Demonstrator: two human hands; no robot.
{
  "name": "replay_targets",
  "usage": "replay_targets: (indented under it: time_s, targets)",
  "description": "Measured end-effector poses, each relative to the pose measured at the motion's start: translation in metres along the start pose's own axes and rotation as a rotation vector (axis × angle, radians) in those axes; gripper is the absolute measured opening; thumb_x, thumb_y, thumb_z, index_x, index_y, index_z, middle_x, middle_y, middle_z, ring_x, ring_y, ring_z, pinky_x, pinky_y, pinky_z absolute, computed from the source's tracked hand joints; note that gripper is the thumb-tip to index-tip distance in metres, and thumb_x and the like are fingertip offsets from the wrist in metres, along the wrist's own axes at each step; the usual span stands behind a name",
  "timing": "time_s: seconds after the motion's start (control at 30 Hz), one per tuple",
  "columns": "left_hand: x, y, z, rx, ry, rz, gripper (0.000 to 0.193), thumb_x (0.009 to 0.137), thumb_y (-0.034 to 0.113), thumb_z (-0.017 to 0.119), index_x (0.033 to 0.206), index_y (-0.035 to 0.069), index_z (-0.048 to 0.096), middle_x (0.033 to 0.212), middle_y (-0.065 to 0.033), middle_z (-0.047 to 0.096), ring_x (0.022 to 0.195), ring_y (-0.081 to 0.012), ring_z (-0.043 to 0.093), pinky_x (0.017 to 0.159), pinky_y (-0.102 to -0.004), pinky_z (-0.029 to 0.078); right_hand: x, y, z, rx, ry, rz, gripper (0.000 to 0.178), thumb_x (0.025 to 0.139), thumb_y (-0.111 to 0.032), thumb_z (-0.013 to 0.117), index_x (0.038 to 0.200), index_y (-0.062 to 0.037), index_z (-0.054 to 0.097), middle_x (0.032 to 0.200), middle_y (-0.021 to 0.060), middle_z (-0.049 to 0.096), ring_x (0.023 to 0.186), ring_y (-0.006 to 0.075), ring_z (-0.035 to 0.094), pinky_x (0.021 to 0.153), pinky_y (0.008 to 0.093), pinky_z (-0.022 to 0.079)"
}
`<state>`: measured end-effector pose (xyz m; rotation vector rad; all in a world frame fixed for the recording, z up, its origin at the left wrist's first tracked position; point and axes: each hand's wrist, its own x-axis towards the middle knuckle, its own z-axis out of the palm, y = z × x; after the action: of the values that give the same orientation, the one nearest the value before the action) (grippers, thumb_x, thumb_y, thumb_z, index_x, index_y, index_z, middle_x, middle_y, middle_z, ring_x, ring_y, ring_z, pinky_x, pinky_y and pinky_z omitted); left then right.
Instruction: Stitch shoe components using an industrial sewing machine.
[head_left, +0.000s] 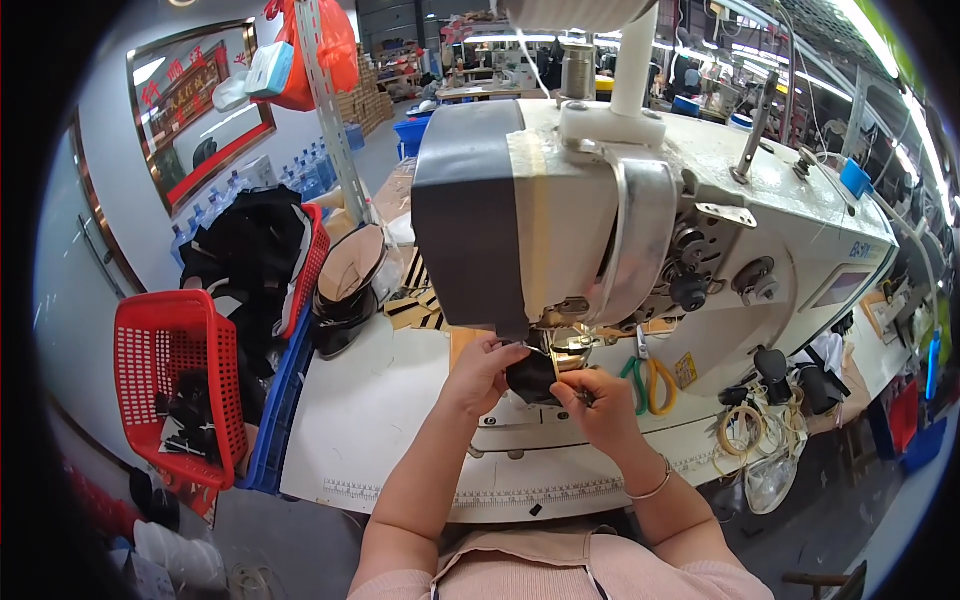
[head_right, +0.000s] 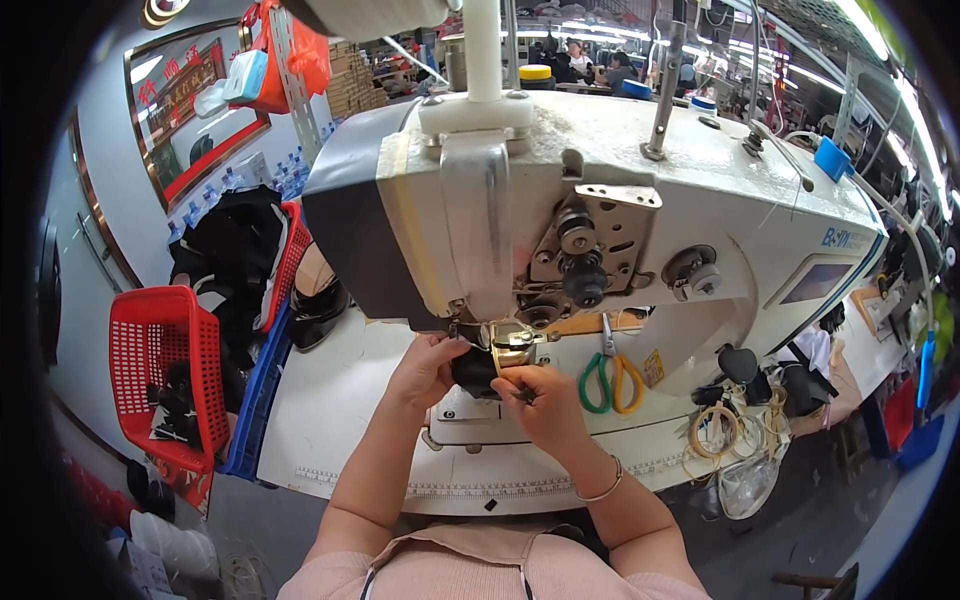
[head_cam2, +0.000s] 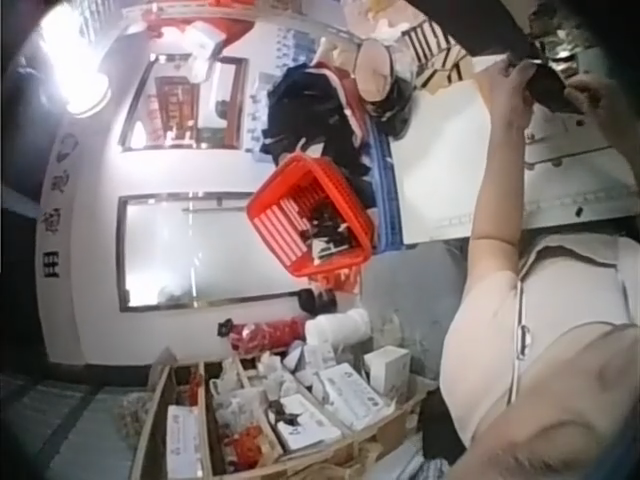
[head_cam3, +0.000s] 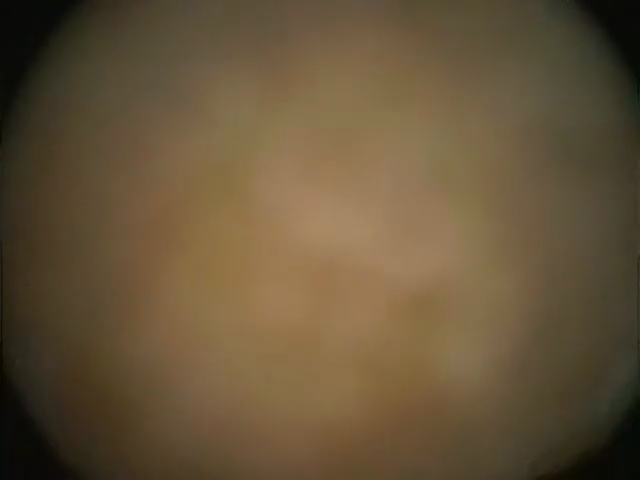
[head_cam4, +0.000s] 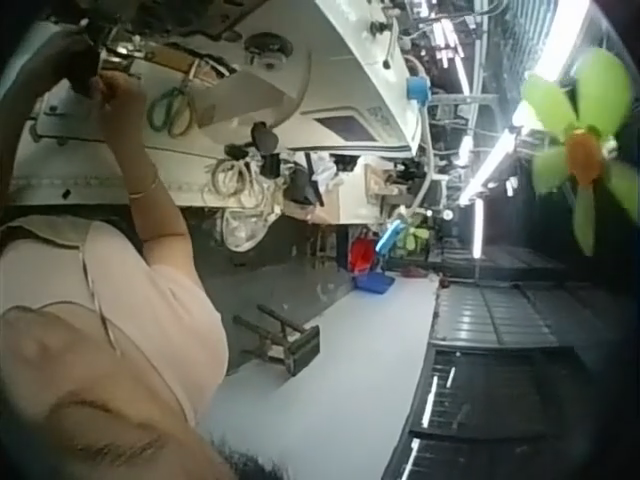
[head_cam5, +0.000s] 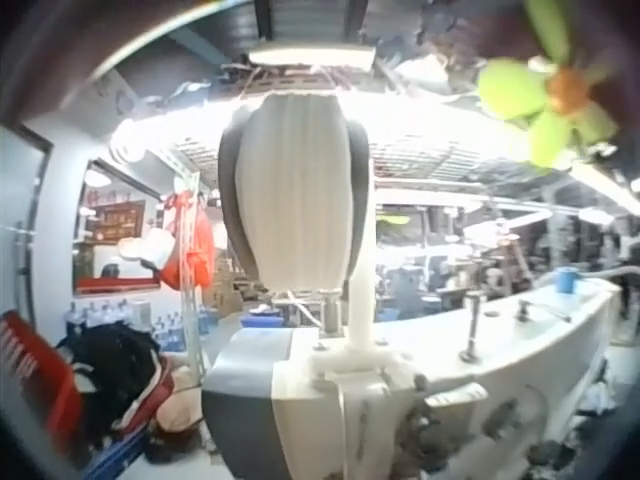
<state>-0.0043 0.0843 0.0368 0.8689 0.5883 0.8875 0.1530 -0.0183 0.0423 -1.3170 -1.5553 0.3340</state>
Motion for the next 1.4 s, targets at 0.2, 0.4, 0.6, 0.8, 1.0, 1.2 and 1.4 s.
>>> replay_targets:
  time_s: [0.2, 0.4, 0.6, 0.8, 1.0, 1.2, 1.4]
  targets:
    - [-0.009, -0.015, 0.010, -0.224, 0.101, 0.036, 0.023, 0.082, 0.014, 0.060, 0.100, 0.001, 0.054, 0.082, -0.0022, 0.059, 0.070, -0.0087, 0.057, 0.060, -0.0207, 0.046, -0.009, 0.004, -0.008, 0.060, -0.069, -0.016, 0.014, 0.077, -0.013, 0.068, 0.080, -0.0010, 0.062, 0.068, 0.0050, 0.057, 0.060, 0.0132, 0.049, 0.056, 0.0246, 0.040]
    - [-0.054, -0.055, 0.017, -0.033, 0.089, 0.108, 0.025, 0.079, 0.013, 0.066, 0.098, 0.002, 0.056, 0.082, -0.0012, 0.060, 0.069, -0.0067, 0.055, 0.061, -0.0202, 0.045, -0.018, 0.001, -0.005, 0.278, -0.123, 0.115, 0.012, 0.078, -0.011, 0.067, 0.080, -0.0002, 0.062, 0.070, 0.0024, 0.055, 0.064, 0.0087, 0.047, 0.057, 0.0216, 0.038]
    - [-0.049, -0.047, 0.020, 0.086, 0.115, 0.293, 0.018, 0.077, 0.010, 0.069, 0.091, 0.002, 0.060, 0.081, -0.0004, 0.061, 0.072, -0.0052, 0.055, 0.063, -0.0198, 0.043, -0.012, 0.000, -0.005, 0.087, -0.091, -0.004, 0.009, 0.075, -0.009, 0.068, 0.077, -0.0021, 0.062, 0.066, 0.0043, 0.054, 0.065, 0.0148, 0.046, 0.059, 0.0260, 0.038]
    - [-0.044, -0.032, 0.026, 0.134, 0.128, 0.327, 0.018, 0.077, 0.010, 0.069, 0.091, 0.001, 0.060, 0.084, -0.0023, 0.063, 0.074, -0.0058, 0.056, 0.066, -0.0202, 0.045, -0.006, -0.006, -0.007, -0.072, -0.043, -0.183, 0.010, 0.072, -0.008, 0.069, 0.072, -0.0052, 0.060, 0.064, 0.0037, 0.055, 0.065, 0.0194, 0.045, 0.060, 0.0305, 0.038]
    - [-0.035, -0.024, 0.024, 0.169, 0.139, 0.300, 0.022, 0.077, 0.013, 0.070, 0.092, 0.000, 0.059, 0.083, -0.0028, 0.062, 0.071, -0.0072, 0.056, 0.065, -0.0215, 0.045, -0.001, -0.007, -0.007, -0.095, -0.040, -0.169, 0.008, 0.072, -0.008, 0.067, 0.074, -0.0058, 0.060, 0.065, 0.0046, 0.056, 0.065, 0.0213, 0.046, 0.060, 0.0316, 0.038]
    - [-0.059, -0.058, 0.034, 0.195, 0.098, 0.163, 0.026, 0.080, 0.012, 0.067, 0.101, 0.001, 0.057, 0.092, -0.0034, 0.062, 0.083, -0.0090, 0.057, 0.075, -0.0227, 0.047, 0.005, 0.001, -0.016, -0.090, -0.120, -0.198, 0.007, 0.074, -0.008, 0.064, 0.080, -0.0054, 0.061, 0.072, 0.0057, 0.059, 0.066, 0.0238, 0.050, 0.063, 0.0325, 0.040]
    - [-0.067, -0.059, 0.020, 0.150, 0.022, 0.107, 0.022, 0.083, 0.010, 0.063, 0.102, 0.002, 0.057, 0.092, -0.0031, 0.062, 0.080, -0.0075, 0.057, 0.071, -0.0211, 0.046, 0.029, 0.031, -0.054, 0.141, -0.670, 0.035, 0.014, 0.078, -0.011, 0.066, 0.086, -0.0019, 0.060, 0.072, 0.0020, 0.060, 0.067, 0.0085, 0.052, 0.061, 0.0233, 0.042]
